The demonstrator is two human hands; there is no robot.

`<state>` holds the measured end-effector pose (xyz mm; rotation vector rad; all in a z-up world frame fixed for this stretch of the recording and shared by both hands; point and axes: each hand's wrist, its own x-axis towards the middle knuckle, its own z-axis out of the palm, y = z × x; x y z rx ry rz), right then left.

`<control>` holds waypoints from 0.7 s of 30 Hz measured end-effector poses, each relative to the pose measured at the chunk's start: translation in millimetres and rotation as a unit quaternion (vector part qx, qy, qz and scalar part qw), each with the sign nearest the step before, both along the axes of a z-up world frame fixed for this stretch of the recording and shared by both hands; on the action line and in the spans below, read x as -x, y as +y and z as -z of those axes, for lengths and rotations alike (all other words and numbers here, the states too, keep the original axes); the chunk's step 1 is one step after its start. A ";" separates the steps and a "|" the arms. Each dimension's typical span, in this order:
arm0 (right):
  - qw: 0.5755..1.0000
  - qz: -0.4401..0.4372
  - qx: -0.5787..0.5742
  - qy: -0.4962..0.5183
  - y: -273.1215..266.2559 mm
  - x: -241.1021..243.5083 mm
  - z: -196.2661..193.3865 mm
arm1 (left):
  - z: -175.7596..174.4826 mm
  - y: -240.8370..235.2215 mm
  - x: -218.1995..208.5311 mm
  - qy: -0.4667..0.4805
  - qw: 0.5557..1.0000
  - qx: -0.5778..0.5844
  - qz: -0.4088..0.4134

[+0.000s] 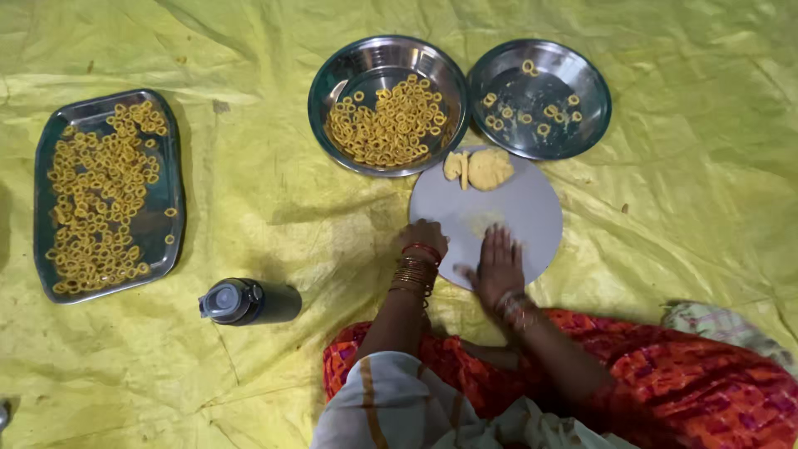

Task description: The person rolls small pieces of yellow dough into thin ropes on a round board, then joins the ends to form rings. The finished rings are placed into a metal bowl while additional dough pieces are kept on the board.

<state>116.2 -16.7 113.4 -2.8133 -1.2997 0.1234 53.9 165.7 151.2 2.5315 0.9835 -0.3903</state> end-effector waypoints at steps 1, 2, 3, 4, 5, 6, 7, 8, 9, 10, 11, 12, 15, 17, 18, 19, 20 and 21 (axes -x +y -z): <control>1.000 0.013 0.006 -0.001 11.9 -12.2 -2.7 | 1.4 -1.5 1.1 0.009 1.000 -0.008 0.013; 1.000 0.027 0.013 -0.001 21.8 -22.8 -5.4 | 2.8 -1.9 3.1 0.006 1.000 -0.010 0.006; 0.999 0.041 0.011 0.014 30.5 -33.9 -8.7 | 3.1 -1.6 2.8 0.000 1.000 -0.011 -0.001; 0.998 0.054 0.010 0.029 38.6 -43.3 -11.4 | 3.1 -1.7 3.5 -0.005 1.000 -0.013 -0.008; 0.997 0.069 0.009 0.042 43.4 -48.5 -12.8 | 2.6 -1.8 4.3 -0.007 1.000 -0.012 -0.007; 0.998 0.058 0.003 0.032 46.7 -50.0 -12.9 | 1.7 -1.4 5.7 -0.010 1.000 -0.011 -0.006; 0.999 0.047 -0.002 0.022 47.6 -46.3 -11.5 | 0.2 -1.0 6.8 -0.012 1.000 -0.010 -0.005; 0.999 0.037 -0.008 0.012 45.1 -38.8 -9.0 | -1.7 -1.9 6.9 -0.007 1.000 -0.012 -0.006; 1.000 0.020 -0.008 0.007 40.1 -28.9 -6.0 | -3.8 -2.2 7.0 -0.003 1.000 -0.016 -0.008; 1.000 0.004 -0.008 0.001 30.4 -15.3 -2.4 | -5.7 -2.6 7.1 0.002 1.000 -0.019 -0.010; 1.000 -0.012 -0.007 -0.004 21.2 -2.8 0.9 | -7.1 -3.1 6.7 0.012 1.000 -0.013 -0.012; 1.000 -0.011 0.004 0.011 12.7 8.4 3.6 | -8.0 -3.8 6.2 0.022 1.000 -0.007 -0.013; 0.999 -0.014 0.028 0.009 6.9 15.0 5.0 | -8.5 -3.9 1.3 0.023 1.000 -0.011 -0.014; 0.998 -0.027 0.038 -0.053 17.9 0.7 2.7 | -4.5 -5.0 1.5 0.016 1.000 -0.016 -0.011; 1.000 -0.008 0.012 -0.020 26.7 -10.4 1.2 | -1.8 -4.8 3.6 0.013 1.000 -0.016 -0.008; 1.000 0.010 -0.015 0.012 38.8 -25.8 -2.0 | -0.1 -4.4 5.0 0.009 1.000 -0.016 -0.005; 0.998 0.028 -0.042 0.043 47.7 -36.1 -4.3 | 1.2 -4.0 6.9 0.005 1.000 -0.016 -0.002; 0.998 0.043 -0.031 0.043 54.2 -42.3 -5.9 | 1.4 -2.7 7.2 0.000 1.000 -0.016 0.000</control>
